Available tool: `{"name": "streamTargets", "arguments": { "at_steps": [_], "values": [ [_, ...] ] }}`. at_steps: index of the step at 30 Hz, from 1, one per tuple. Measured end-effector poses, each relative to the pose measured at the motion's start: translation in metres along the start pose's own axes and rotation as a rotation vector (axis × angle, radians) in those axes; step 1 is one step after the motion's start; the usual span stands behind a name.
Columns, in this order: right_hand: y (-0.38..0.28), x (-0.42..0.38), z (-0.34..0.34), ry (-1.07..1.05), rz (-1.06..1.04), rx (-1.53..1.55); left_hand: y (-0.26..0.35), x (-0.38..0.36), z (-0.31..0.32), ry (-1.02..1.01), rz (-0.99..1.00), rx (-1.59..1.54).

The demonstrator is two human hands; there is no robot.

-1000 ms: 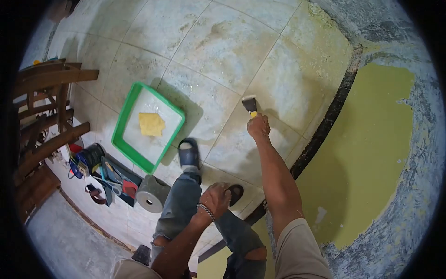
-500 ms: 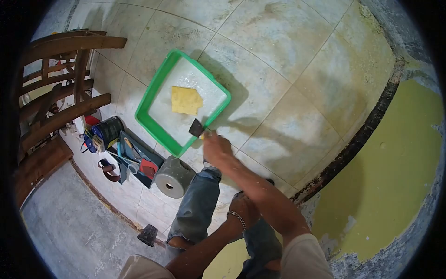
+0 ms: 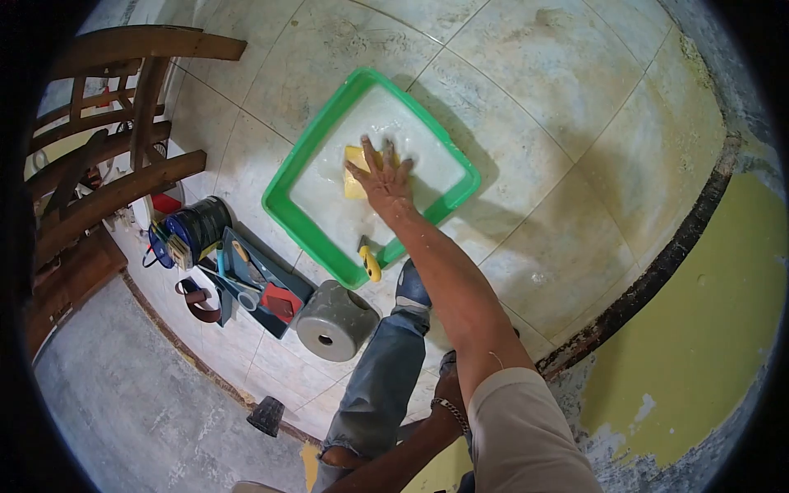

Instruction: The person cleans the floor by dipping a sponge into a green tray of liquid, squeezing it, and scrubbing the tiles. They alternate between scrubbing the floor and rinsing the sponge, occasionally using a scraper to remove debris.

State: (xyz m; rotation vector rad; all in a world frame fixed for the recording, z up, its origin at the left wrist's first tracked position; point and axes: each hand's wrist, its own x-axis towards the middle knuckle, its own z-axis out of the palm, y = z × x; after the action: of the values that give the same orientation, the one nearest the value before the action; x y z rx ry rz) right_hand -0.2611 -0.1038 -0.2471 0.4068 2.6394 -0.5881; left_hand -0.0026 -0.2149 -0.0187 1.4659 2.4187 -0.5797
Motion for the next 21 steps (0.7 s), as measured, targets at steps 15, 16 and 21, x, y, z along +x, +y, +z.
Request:
{"name": "streamTargets", "arguments": {
  "at_steps": [15,16,21],
  "values": [
    [0.014,-0.022,0.013,0.124,0.235,1.414,-0.015,0.007,0.001,-0.655,0.177,-0.933],
    [0.008,-0.025,-0.002,0.132,0.352,1.511,-0.011,0.005,0.007,-0.656,0.186,-0.936],
    [0.005,-0.023,-0.026,0.105,0.372,1.404,-0.007,0.002,0.014,-0.671,0.191,-0.903]
  ]
}}
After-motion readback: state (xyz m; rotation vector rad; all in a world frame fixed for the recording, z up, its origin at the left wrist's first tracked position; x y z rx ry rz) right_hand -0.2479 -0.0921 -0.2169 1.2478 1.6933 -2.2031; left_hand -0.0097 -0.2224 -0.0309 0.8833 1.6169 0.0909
